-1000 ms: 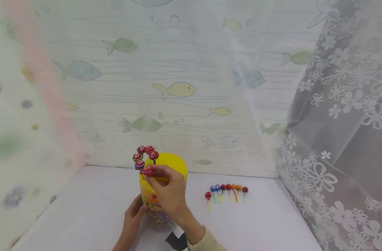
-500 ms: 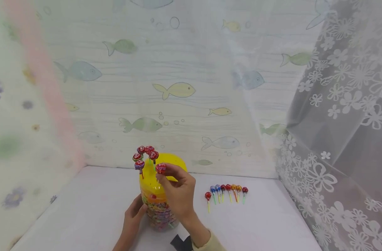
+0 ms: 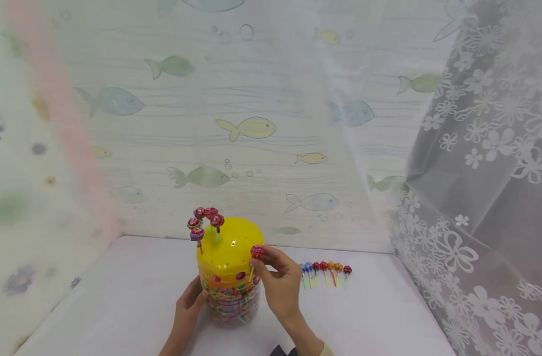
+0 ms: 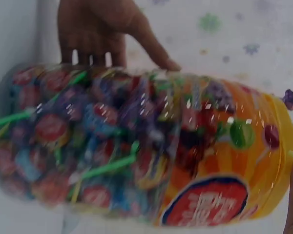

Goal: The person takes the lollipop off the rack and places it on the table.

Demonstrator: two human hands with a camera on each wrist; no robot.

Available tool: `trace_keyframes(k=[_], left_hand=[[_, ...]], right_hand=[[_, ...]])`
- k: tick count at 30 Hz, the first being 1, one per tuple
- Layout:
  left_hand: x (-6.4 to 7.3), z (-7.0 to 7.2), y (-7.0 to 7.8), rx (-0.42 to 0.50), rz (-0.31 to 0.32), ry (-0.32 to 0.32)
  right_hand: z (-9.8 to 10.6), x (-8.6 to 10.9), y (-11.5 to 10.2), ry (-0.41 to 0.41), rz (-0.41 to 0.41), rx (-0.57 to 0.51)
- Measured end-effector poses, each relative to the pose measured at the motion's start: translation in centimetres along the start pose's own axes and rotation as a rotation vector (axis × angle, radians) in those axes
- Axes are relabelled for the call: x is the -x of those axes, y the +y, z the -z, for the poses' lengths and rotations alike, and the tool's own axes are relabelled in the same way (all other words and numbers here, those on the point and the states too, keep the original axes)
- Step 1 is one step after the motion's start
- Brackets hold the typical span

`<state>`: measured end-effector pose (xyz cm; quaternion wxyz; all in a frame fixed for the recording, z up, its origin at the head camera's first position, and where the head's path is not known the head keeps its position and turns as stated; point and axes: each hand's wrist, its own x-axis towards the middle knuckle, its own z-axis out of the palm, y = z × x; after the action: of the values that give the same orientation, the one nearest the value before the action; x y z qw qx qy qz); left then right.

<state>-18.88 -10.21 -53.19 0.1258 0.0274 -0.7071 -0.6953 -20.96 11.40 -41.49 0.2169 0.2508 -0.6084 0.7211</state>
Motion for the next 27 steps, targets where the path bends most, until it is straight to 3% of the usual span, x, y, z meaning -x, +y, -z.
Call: trace_keyframes(k=[3,13,27], left_hand=[[-0.1,-0.1,-0.2,0.0,0.001,-0.01],[-0.2,0.2,-0.6,-0.01,-0.008,-0.004],[-0.4,0.3,-1.2,-0.01,-0.017,0.002]], right_hand=[[1.7,0.4,0.5,0.034,-0.025,0.008],[7.4,1.9,3.3,0.179,-0.256,0.159],[12.9,2.0,6.9,0.171,-0.492,0.315]])
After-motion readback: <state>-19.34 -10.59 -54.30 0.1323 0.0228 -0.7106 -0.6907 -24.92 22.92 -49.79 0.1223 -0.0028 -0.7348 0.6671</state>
